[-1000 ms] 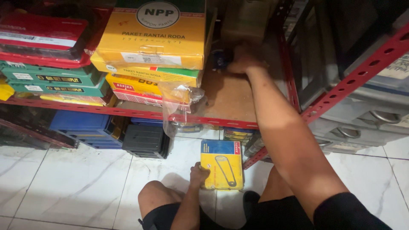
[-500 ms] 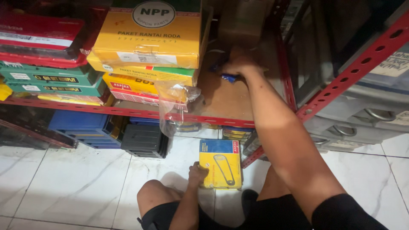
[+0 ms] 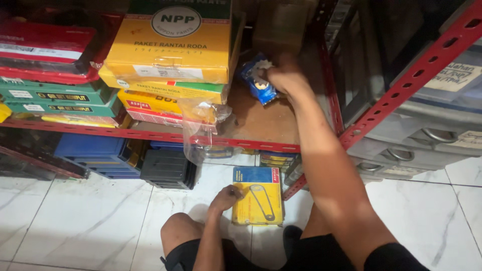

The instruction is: The person organizes boxes of motorcycle parts on metal shelves by moving several boxes from the floor and lower shelves to different positions.

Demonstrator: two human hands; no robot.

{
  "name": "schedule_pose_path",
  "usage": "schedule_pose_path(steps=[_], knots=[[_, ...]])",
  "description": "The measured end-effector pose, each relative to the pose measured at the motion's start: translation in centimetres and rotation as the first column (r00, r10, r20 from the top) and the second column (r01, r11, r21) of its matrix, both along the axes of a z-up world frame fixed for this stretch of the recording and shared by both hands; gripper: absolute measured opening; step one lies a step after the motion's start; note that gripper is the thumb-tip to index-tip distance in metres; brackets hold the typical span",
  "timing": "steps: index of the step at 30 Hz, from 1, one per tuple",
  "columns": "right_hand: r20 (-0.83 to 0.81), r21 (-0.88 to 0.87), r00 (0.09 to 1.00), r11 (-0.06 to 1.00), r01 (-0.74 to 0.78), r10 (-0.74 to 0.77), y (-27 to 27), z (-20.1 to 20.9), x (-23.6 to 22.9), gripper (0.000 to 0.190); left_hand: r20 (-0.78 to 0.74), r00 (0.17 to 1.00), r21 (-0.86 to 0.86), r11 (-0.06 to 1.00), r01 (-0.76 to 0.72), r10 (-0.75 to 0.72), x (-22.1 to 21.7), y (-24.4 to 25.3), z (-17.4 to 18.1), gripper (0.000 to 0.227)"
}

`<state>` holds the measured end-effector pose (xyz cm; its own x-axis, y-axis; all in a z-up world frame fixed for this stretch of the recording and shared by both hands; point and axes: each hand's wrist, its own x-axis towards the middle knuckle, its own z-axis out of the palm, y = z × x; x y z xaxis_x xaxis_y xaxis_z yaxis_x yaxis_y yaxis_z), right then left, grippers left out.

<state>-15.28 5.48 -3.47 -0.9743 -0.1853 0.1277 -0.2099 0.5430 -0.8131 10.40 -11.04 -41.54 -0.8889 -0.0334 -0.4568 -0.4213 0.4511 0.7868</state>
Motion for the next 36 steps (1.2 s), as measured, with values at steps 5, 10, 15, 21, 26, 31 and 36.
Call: schedule_pose_path(steps=[5,10,15,21,26,31,36], knots=[[0.222,-0.564,0.973,0.822,0.081,0.057,1.0,3.8,5.5,0.033,-0.207,0.858,0.281,0.811,0.513,-0.47,1.6,0.3,17.1,0.048],[0.237,-0.829,0.954,0.55,0.101,0.182,2.2,3.4,6.3,0.024,-0.578,0.794,0.419,0.765,0.489,-0.19,2.3,2.1,33.0,0.054],[0.333,-0.931,0.893,0.255,0.261,0.302,3.1,1.1,5.2,0.014,-0.878,0.477,-0.043,0.985,-0.165,0.041,-2.0,7.1,39.1,0.085],[0.325,-0.937,0.891,0.233,0.259,0.318,4.7,1.3,7.9,0.012,-0.881,0.471,-0.125,0.947,-0.297,0.032,-5.4,8.8,39.1,0.088],[0.267,-0.941,0.86,0.31,0.136,0.435,5.4,2.9,12.0,0.016,-0.894,0.445,-0.186,0.948,-0.257,-0.055,-4.4,7.8,38.5,0.064],[0.172,-0.884,0.862,0.46,-0.078,0.476,6.1,3.6,16.9,0.03,-0.874,0.485,-0.229,0.913,-0.339,-0.039,0.6,6.3,38.0,0.038],[0.094,-0.913,0.905,0.399,-0.087,0.414,7.1,-0.4,19.3,0.034,-0.789,0.6,-0.149,0.906,-0.396,0.132,3.9,5.5,35.5,0.033]])
